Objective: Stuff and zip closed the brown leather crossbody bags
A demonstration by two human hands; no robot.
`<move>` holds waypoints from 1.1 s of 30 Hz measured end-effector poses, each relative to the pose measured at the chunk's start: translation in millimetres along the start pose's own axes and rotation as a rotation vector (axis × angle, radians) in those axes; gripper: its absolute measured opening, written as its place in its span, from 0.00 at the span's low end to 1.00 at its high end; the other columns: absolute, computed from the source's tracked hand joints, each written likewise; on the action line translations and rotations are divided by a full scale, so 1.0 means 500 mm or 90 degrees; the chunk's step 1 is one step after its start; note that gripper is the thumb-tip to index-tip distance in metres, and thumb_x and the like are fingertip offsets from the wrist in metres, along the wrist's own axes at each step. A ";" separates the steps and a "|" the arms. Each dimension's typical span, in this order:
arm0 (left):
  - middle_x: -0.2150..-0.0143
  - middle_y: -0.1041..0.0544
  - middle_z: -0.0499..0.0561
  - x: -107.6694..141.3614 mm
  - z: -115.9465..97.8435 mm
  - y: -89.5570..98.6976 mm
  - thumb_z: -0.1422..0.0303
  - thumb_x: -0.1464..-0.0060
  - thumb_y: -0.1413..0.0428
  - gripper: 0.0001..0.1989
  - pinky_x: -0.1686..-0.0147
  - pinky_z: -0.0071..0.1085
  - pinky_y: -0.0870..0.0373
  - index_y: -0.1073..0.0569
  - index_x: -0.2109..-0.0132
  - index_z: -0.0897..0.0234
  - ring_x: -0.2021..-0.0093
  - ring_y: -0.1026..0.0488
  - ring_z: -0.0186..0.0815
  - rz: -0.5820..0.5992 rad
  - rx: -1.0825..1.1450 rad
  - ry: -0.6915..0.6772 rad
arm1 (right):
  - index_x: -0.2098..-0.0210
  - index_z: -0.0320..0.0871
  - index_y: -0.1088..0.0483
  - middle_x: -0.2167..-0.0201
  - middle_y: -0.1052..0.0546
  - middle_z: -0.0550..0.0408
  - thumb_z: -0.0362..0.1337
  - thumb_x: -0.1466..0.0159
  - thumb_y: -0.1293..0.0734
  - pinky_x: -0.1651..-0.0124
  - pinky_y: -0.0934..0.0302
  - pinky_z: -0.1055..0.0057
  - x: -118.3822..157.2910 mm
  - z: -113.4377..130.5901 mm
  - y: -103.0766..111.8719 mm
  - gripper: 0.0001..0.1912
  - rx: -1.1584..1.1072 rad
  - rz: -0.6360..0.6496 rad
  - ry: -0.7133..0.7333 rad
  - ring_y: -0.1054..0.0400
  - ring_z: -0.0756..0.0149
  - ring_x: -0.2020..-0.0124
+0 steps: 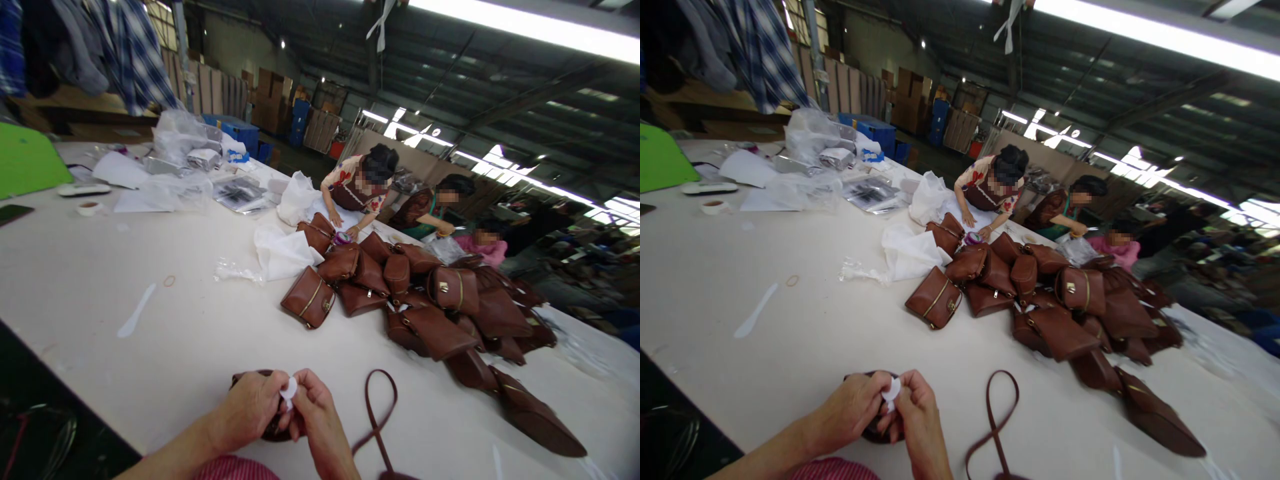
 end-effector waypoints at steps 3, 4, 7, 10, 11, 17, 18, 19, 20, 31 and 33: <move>0.69 0.21 0.47 -0.002 -0.002 0.006 0.74 0.40 0.60 0.07 0.69 0.30 0.35 0.42 0.57 0.59 0.69 0.24 0.36 0.004 0.017 0.006 | 0.66 0.44 0.36 0.82 0.33 0.66 0.61 0.45 0.34 0.87 0.55 0.82 -0.004 0.010 0.005 0.26 0.023 -0.051 -0.006 0.42 0.78 0.89; 0.69 0.21 0.47 -0.003 -0.002 0.007 0.73 0.40 0.61 0.07 0.70 0.30 0.36 0.42 0.57 0.59 0.70 0.24 0.36 0.008 0.023 0.005 | 0.65 0.44 0.35 0.82 0.34 0.66 0.62 0.45 0.35 0.87 0.55 0.81 -0.006 0.014 0.004 0.27 0.043 -0.047 -0.017 0.43 0.77 0.89; 0.69 0.21 0.49 -0.003 -0.001 0.009 0.71 0.39 0.61 0.07 0.70 0.30 0.36 0.40 0.58 0.60 0.70 0.24 0.37 0.007 0.028 0.007 | 0.67 0.41 0.30 0.85 0.36 0.66 0.58 0.45 0.33 0.85 0.54 0.79 -0.011 0.035 0.002 0.24 0.168 0.004 -0.034 0.45 0.76 0.88; 0.68 0.22 0.50 -0.002 0.001 0.013 0.70 0.39 0.62 0.07 0.69 0.31 0.36 0.40 0.58 0.60 0.69 0.25 0.38 -0.016 0.032 0.019 | 0.76 0.41 0.28 0.80 0.34 0.62 0.45 0.45 0.30 0.75 0.47 0.75 -0.012 0.080 0.008 0.12 0.312 -0.027 0.114 0.42 0.73 0.79; 0.68 0.23 0.50 -0.002 0.001 0.014 0.70 0.39 0.62 0.07 0.69 0.32 0.36 0.40 0.59 0.60 0.69 0.26 0.38 -0.025 0.038 0.022 | 0.78 0.42 0.28 0.78 0.34 0.61 0.41 0.45 0.31 0.72 0.46 0.74 -0.012 0.094 0.008 0.10 0.336 -0.039 0.172 0.41 0.72 0.75; 0.71 0.26 0.46 0.001 -0.009 0.013 0.69 0.39 0.62 0.06 0.69 0.30 0.38 0.41 0.59 0.58 0.72 0.30 0.36 -0.019 0.102 0.012 | 0.78 0.44 0.37 0.75 0.38 0.61 0.38 0.42 0.36 0.66 0.46 0.73 -0.021 0.106 0.000 0.10 0.269 -0.058 0.232 0.43 0.69 0.70; 0.71 0.27 0.46 0.001 -0.010 0.013 0.69 0.38 0.62 0.06 0.69 0.30 0.38 0.41 0.59 0.58 0.72 0.31 0.35 -0.010 0.111 0.014 | 0.77 0.44 0.38 0.76 0.39 0.62 0.39 0.41 0.36 0.67 0.46 0.73 -0.024 0.105 0.002 0.10 0.262 -0.072 0.221 0.44 0.69 0.71; 0.71 0.27 0.45 0.001 -0.010 0.015 0.69 0.38 0.62 0.07 0.70 0.29 0.39 0.41 0.59 0.58 0.72 0.31 0.34 -0.001 0.125 0.024 | 0.77 0.44 0.38 0.77 0.40 0.62 0.41 0.41 0.36 0.68 0.46 0.73 -0.027 0.104 0.005 0.11 0.257 -0.082 0.210 0.45 0.69 0.73; 0.71 0.28 0.45 0.001 -0.009 0.018 0.68 0.38 0.62 0.07 0.70 0.29 0.39 0.41 0.59 0.59 0.72 0.32 0.34 0.006 0.141 0.038 | 0.77 0.44 0.38 0.78 0.40 0.63 0.42 0.41 0.36 0.71 0.48 0.74 -0.031 0.105 0.008 0.12 0.255 -0.087 0.198 0.46 0.70 0.74; 0.65 0.24 0.46 -0.011 -0.034 0.019 0.71 0.46 0.48 0.06 0.65 0.29 0.36 0.35 0.60 0.59 0.66 0.28 0.35 0.101 0.177 0.028 | 0.76 0.44 0.39 0.87 0.44 0.70 0.50 0.42 0.34 0.83 0.62 0.78 -0.029 0.163 -0.032 0.18 0.147 -0.014 0.144 0.58 0.79 0.86; 0.64 0.24 0.46 -0.024 -0.039 0.026 0.71 0.44 0.48 0.08 0.65 0.29 0.36 0.35 0.56 0.59 0.66 0.28 0.36 0.083 0.148 0.013 | 0.75 0.44 0.38 0.88 0.46 0.71 0.50 0.40 0.35 0.83 0.61 0.78 -0.023 0.193 -0.038 0.17 0.140 -0.022 0.176 0.58 0.78 0.86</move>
Point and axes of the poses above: each hand's wrist, its own x-axis away from the middle knuckle, its own y-axis out of the back of the hand, z = x × y, the point moved 5 cm from there along -x, towards the middle knuckle
